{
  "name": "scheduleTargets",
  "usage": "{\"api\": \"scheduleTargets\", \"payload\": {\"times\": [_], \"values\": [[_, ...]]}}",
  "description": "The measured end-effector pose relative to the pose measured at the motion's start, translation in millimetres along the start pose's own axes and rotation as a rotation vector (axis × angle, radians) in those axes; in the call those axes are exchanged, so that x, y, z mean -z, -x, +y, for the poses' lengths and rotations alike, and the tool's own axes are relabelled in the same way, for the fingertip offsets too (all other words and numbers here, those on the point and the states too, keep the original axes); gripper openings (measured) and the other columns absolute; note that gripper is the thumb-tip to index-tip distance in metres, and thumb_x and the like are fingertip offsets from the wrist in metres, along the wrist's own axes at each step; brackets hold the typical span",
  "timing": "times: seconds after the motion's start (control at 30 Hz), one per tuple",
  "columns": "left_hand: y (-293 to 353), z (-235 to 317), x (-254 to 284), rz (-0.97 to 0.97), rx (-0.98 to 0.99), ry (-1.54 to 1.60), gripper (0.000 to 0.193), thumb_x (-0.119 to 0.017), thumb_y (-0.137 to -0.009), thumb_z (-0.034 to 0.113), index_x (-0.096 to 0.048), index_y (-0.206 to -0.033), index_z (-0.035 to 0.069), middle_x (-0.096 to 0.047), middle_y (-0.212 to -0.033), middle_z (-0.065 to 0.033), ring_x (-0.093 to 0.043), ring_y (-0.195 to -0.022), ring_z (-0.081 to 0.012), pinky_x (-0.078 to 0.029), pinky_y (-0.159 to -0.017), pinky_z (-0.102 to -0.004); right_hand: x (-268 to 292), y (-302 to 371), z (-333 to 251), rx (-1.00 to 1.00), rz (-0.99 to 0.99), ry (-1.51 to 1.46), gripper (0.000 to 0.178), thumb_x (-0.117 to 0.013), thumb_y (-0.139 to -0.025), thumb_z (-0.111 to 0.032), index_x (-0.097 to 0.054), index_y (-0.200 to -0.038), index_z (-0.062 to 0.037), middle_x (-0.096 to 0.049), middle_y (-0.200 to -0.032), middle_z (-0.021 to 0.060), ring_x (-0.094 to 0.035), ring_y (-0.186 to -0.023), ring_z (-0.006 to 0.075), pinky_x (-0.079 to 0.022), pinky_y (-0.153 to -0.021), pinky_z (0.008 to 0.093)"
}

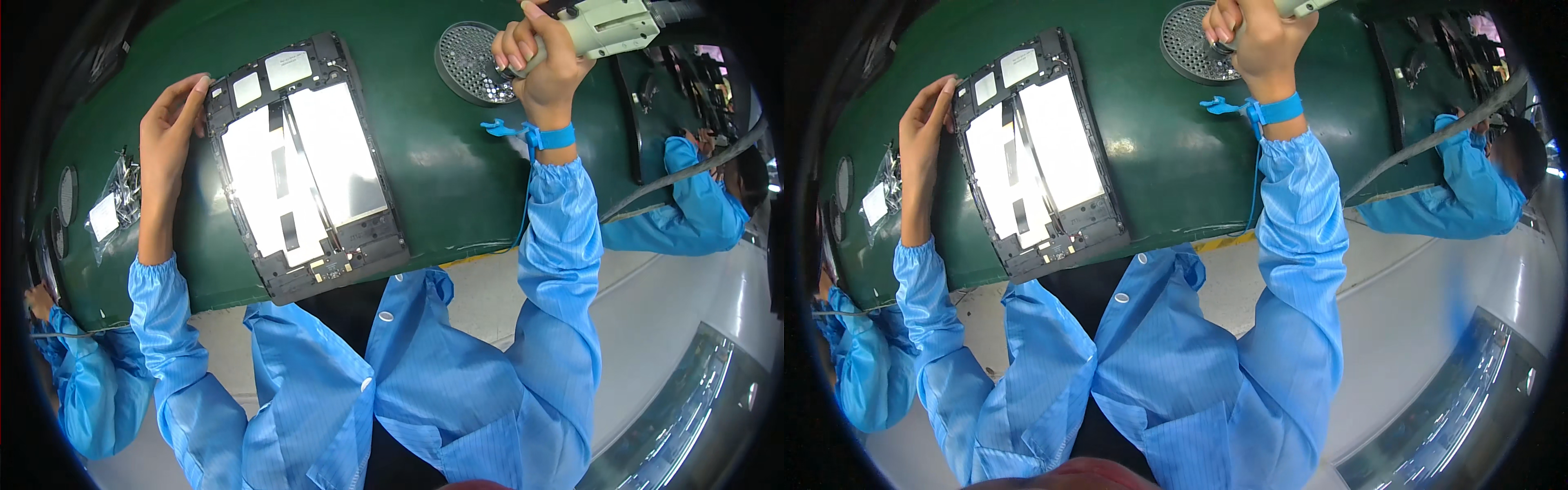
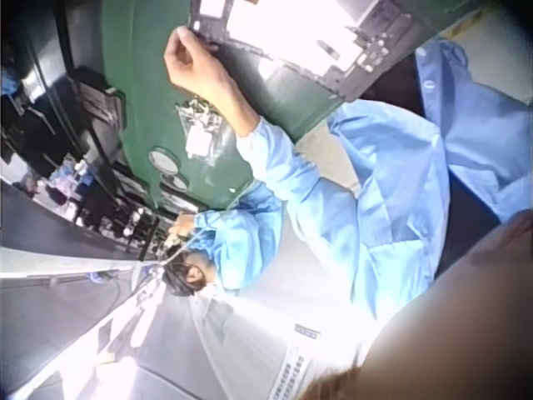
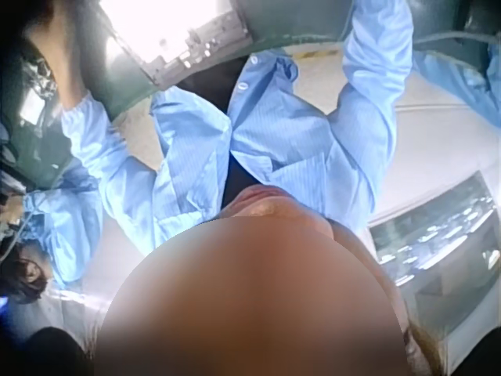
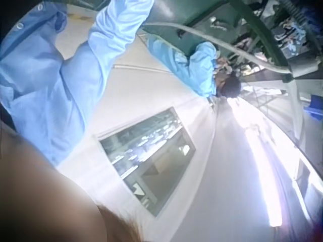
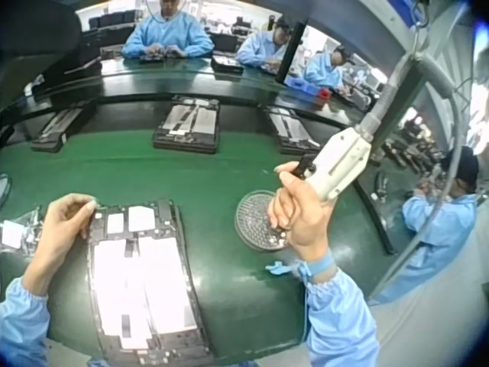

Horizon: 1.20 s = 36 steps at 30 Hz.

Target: Assembling electronic components by driving screws into a tablet chassis using an electric screwdriver on an assembly line.

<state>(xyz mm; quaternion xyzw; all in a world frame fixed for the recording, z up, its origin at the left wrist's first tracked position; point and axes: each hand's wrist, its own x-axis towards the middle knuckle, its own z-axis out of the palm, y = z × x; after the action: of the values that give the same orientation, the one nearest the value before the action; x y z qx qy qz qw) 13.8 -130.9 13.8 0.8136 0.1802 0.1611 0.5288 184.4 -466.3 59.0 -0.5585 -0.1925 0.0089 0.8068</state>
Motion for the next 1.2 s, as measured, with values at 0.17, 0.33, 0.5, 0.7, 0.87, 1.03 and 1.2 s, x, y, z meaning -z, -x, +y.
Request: {"api": "scheduleTargets", "payload": {"times": [0.17,0.33,0.5,0.7,0.87,1.03,1.2], "values": [[-2.7,-2.8,6.2,-0.068,0.044,-0.019,0.032,-0.065,-0.096,0.026,-0.070,-0.109,-0.003,-0.057,-0.072,0.0021,-0.048,-0.064,-0.0049,-0.038,-0.059,-0.0201,-3.5,-2.0,0.6,0.022,-0.007,0.030,0.014,-0.057,-0.093,-0.006,-0.058,-0.104,0.0019,-0.040,-0.051,0.0004,-0.038,-0.036,0.0106,-0.039,-0.038,0.0280],[0.1,0.3,1.3,-0.061,0.075,-0.039,0.031,-0.064,-0.097,0.025,-0.070,-0.110,-0.003,-0.057,-0.072,0.0022,-0.047,-0.063,-0.0048,-0.038,-0.058,-0.0201,-7.9,-7.4,9.3,0.015,-0.010,-0.011,0.014,-0.058,-0.093,-0.007,-0.059,-0.104,0.0011,-0.041,-0.052,0.0005,-0.039,-0.037,0.0104,-0.039,-0.039,0.0279],[3.1,3.2,-0.2,-0.040,0.038,-0.047,0.034,-0.062,-0.098,0.026,-0.069,-0.116,-0.002,-0.056,-0.072,0.0022,-0.045,-0.063,-0.0048,-0.036,-0.057,-0.0199,-14.2,-10.0,9.9,0.020,-0.014,0.004,0.014,-0.059,-0.093,-0.008,-0.059,-0.105,0.0000,-0.042,-0.053,0.0003,-0.039,-0.038,0.0106,-0.038,-0.039,0.0275],[3.7,0.8,-1.5,-0.035,0.016,-0.079,0.034,-0.061,-0.098,0.026,-0.069,-0.117,-0.002,-0.055,-0.072,0.0027,-0.044,-0.064,-0.0044,-0.034,-0.057,-0.0194,-12.9,-10.3,11.2,0.048,-0.011,0.028,0.014,-0.058,-0.093,-0.008,-0.059,-0.104,0.0002,-0.042,-0.052,0.0003,-0.039,-0.038,0.0109,-0.038,-0.040,0.0277],[5.1,-0.1,-2.5,-0.015,0.027,-0.083,0.033,-0.061,-0.099,0.026,-0.069,-0.116,0.000,-0.055,-0.070,0.0028,-0.042,-0.061,-0.0035,-0.031,-0.054,-0.0192,-9.4,-11.7,14.8,0.055,-0.026,0.011,0.013,-0.058,-0.093,-0.007,-0.059,-0.104,-0.0001,-0.041,-0.052,0.0003,-0.039,-0.038,0.0111,-0.038,-0.040,0.0277],[8.0,1.7,-4.1,-0.007,0.052,-0.065,0.031,-0.060,-0.099,0.026,-0.070,-0.116,0.001,-0.055,-0.068,0.0034,-0.040,-0.057,-0.0019,-0.028,-0.050,-0.0186,-11.6,-10.4,14.4,0.048,-0.005,0.019,0.013,-0.057,-0.093,-0.007,-0.059,-0.104,-0.0003,-0.041,-0.052,0.0003,-0.039,-0.038,0.0112,-0.038,-0.040,0.0277],[8.5,0.4,-7.1,-0.009,0.036,-0.078,0.030,-0.059,-0.100,0.025,-0.071,-0.117,0.003,-0.054,-0.067,0.0034,-0.041,-0.057,-0.0014,-0.028,-0.049,-0.0184,-9.1,-9.9,16.2,0.026,-0.012,0.035,0.014,-0.058,-0.093,-0.007,-0.058,-0.106,-0.0003,-0.041,-0.052,0.0003,-0.038,-0.038,0.0113,-0.038,-0.040,0.0278]]}}
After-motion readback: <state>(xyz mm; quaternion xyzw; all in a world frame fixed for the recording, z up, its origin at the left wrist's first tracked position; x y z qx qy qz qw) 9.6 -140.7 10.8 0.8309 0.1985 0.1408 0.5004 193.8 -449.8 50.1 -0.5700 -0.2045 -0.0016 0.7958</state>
